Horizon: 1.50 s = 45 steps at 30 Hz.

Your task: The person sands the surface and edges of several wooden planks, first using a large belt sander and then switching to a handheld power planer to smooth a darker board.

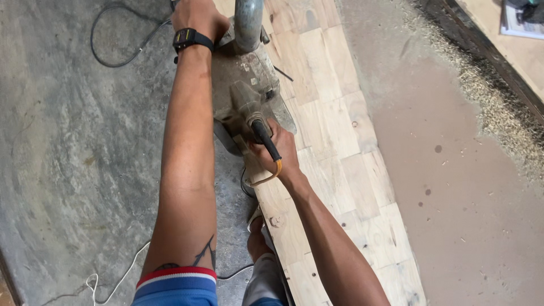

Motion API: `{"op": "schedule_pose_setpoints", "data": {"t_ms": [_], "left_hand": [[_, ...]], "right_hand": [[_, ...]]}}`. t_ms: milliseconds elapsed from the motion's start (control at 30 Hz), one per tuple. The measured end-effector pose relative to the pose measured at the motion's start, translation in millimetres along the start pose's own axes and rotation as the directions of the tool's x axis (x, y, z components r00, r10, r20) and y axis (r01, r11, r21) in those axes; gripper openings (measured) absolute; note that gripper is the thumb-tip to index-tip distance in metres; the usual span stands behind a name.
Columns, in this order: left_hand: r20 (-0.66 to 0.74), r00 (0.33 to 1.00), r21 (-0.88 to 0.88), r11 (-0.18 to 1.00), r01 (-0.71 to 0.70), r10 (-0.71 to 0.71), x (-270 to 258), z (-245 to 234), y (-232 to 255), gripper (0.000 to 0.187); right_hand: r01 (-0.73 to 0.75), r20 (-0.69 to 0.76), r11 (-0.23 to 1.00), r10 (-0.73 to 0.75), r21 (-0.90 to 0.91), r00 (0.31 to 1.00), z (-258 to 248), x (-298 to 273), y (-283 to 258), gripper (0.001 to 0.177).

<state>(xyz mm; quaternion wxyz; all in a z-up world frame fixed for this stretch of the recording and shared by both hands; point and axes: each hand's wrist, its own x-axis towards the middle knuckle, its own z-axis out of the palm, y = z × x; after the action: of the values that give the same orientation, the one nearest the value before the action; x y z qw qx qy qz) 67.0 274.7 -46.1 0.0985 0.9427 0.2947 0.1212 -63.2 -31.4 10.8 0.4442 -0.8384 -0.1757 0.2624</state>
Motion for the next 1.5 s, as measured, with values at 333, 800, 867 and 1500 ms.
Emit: {"op": "schedule_pose_setpoints", "data": {"t_ms": [333,800,867,1500], "left_hand": [[0.19,0.979,0.064,0.996,0.062,-0.073,-9,-14,-12,0.021],[0.385,0.91,0.061,0.988,0.142,-0.154,-123,-58,62,0.032],[0.412,0.901,0.012,0.989,0.147,-0.138,-151,-90,84,0.035],[0.42,0.905,-0.061,0.993,0.102,-0.067,-202,-81,161,0.037]], "right_hand": [[-0.084,0.017,0.996,0.083,0.041,0.996,13,-13,-9,0.022],[-0.103,-0.035,0.992,0.106,0.078,0.994,7,-129,31,0.024],[-0.194,-0.016,0.977,0.196,0.085,0.981,6,-149,43,0.026],[-0.314,-0.049,0.941,0.322,0.125,0.946,-45,-197,83,0.029]]}}
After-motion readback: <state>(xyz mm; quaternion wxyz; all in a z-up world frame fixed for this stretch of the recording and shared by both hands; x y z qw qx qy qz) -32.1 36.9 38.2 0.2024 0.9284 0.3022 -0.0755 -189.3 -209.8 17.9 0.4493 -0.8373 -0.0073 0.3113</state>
